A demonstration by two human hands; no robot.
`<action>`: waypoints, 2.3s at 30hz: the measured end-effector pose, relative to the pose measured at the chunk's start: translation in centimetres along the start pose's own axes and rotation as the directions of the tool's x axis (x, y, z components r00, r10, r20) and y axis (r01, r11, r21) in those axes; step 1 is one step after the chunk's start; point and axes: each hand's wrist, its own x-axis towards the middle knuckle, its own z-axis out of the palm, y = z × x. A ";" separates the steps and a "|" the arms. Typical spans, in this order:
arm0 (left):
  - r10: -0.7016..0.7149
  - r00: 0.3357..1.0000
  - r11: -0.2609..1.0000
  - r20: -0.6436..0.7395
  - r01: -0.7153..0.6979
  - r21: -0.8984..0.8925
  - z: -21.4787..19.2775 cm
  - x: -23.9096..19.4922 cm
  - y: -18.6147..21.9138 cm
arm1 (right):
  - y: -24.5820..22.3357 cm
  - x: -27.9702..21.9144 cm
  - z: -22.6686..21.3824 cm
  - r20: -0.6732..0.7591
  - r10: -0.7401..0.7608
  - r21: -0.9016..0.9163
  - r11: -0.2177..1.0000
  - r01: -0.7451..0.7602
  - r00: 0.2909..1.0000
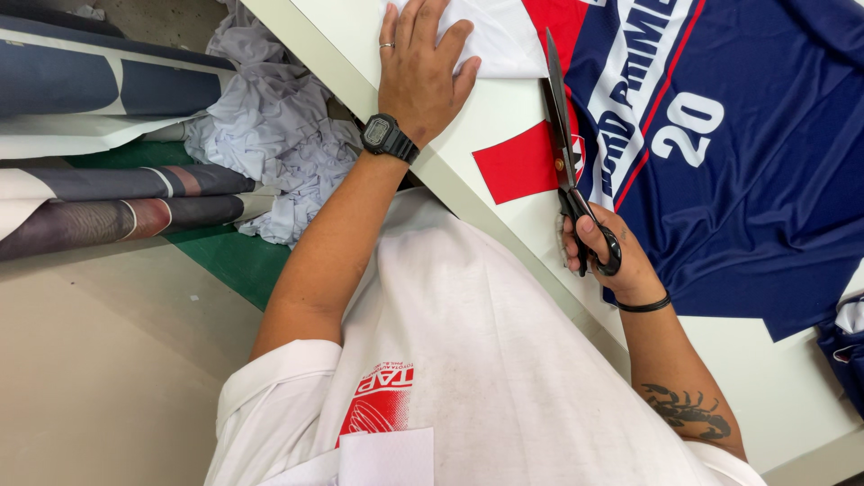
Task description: The person uses shears to cut a white fabric piece laid over a blue and red sports jersey on a white table. The person repeatedly repositions the jersey and fabric, then cuts along the edges to separate the white material from the jersey.
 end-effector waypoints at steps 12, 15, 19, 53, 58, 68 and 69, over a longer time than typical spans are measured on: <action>0.001 1.000 1.000 -0.011 -0.002 -0.027 0.1 -0.1 -0.1 | -1.0 -0.1 0.4 -0.053 -0.002 -0.093 0.996 -0.003 0.999; 0.001 1.000 1.000 -0.007 -0.001 -0.028 0.2 -0.1 -0.2 | -1.2 -0.3 0.3 -0.063 -0.001 -0.152 0.988 -0.009 0.998; 0.002 1.000 1.000 -0.011 -0.002 -0.027 0.4 0.0 -0.3 | -1.6 -0.1 0.2 -0.060 -0.001 -0.169 0.986 -0.009 0.998; 0.006 0.987 0.999 0.159 -0.014 0.051 6.2 15.7 4.7 | 3.0 -8.0 -2.1 -0.670 -0.435 -0.557 0.830 -0.019 0.602; -0.072 0.964 0.989 0.254 0.036 0.142 3.6 11.0 1.1 | 1.3 -6.5 1.7 -0.126 -0.226 0.024 0.973 0.230 0.966; -0.174 0.977 0.978 0.124 0.157 0.137 4.5 7.9 0.1 | -1.3 -1.2 5.0 -0.219 0.016 -0.171 0.984 -0.055 0.976; -0.170 0.977 0.979 0.131 0.153 0.131 4.4 7.7 0.1 | -1.6 -0.9 5.2 -0.228 0.006 -0.180 0.982 -0.048 0.974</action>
